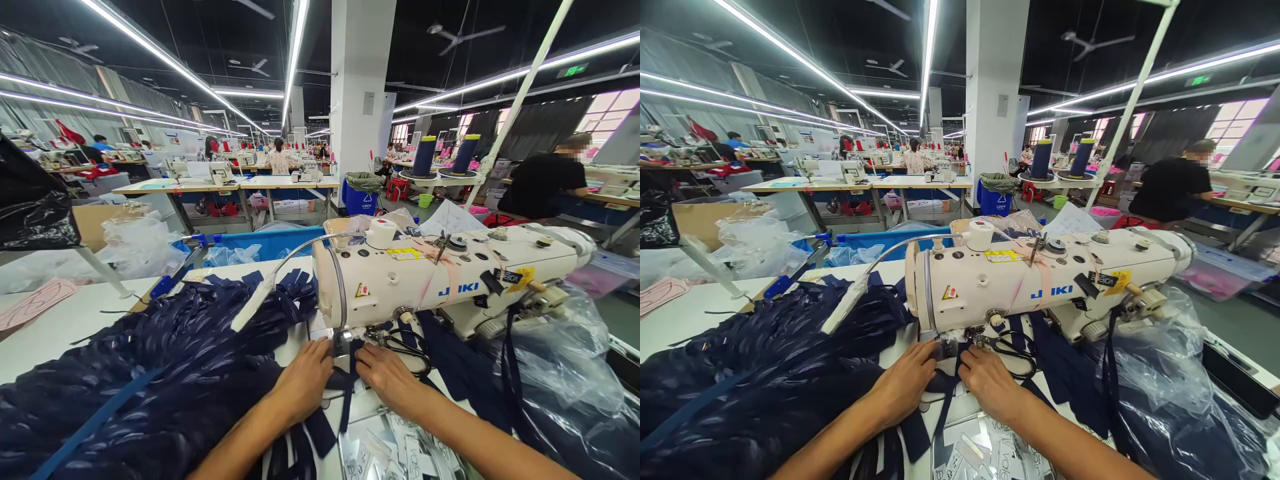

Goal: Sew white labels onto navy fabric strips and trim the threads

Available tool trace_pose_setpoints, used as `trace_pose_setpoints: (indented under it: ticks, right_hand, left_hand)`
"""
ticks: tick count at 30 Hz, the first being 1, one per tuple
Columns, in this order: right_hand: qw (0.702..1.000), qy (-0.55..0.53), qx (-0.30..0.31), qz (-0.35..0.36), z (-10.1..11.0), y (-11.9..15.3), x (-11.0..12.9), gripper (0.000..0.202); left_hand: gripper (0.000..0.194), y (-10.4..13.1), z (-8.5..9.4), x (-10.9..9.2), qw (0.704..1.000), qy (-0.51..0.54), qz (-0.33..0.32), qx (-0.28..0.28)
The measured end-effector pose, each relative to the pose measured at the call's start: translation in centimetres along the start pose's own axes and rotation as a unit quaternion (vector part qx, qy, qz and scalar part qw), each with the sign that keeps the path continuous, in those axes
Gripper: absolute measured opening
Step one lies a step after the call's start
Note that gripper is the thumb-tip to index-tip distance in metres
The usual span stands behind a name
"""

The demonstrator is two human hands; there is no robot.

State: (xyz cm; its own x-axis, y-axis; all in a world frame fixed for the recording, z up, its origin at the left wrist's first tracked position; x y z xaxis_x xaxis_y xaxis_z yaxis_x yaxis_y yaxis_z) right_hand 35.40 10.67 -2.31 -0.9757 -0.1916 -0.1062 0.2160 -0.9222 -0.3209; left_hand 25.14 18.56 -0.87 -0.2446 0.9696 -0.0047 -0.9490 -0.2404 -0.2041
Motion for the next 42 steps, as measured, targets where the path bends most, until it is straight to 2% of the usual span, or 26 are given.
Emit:
trace_pose_setpoints:
  ticks: [5, 12, 17, 21, 27, 33, 42]
  right_hand:
    - [1.000, -0.005, 0.010, -0.001, 0.2, -0.3, 0.2, 0.012]
    - [0.999, 0.015, -0.030, 0.017, 0.0, -0.4, 0.0, 0.013]
    - [0.998, 0.055, -0.018, 0.016, -0.1, -1.3, -0.6, 0.026]
    - [0.999, 0.045, -0.003, -0.008, -0.8, -1.4, -1.0, 0.036]
    - [0.999, 0.029, -0.022, -0.001, -1.3, -1.2, -1.3, 0.044]
    - [0.999, 0.009, -0.035, -0.001, -1.6, -1.0, -1.8, 0.043]
    - [1.000, 0.017, -0.002, -0.018, -2.2, -0.9, -2.2, 0.042]
  left_hand:
    - [0.018, -0.1, -1.8, 0.7, 0.999, 0.035, -0.005, 0.021]
    - [0.015, -0.1, -1.3, 0.1, 0.999, 0.046, -0.021, 0.019]
    - [0.021, -0.6, -1.7, 0.7, 1.000, -0.010, 0.025, 0.013]
    - [0.021, -0.8, -1.8, 0.9, 0.999, -0.037, 0.031, 0.011]
    - [0.022, -0.7, -1.9, 0.8, 0.999, -0.030, 0.031, 0.005]
    - [0.022, -0.6, -2.2, 0.8, 0.999, -0.018, 0.030, 0.005]
    - [0.022, -0.8, -1.7, 0.4, 0.999, -0.035, 0.026, 0.021]
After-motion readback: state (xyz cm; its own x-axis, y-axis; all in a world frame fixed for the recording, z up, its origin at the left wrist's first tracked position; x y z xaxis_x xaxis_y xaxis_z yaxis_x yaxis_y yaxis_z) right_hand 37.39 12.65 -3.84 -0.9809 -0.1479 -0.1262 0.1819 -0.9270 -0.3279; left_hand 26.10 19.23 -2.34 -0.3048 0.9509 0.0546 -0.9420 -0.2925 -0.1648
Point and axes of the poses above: each hand's wrist, its own y-axis away from the middle knuckle, its own z-axis out of the back of the hand, x = y × z, the point moved 5 cm from there along -y, towards the middle knuckle, and after that the axes turned 4 degrees about -x, right-handed, at the moved point
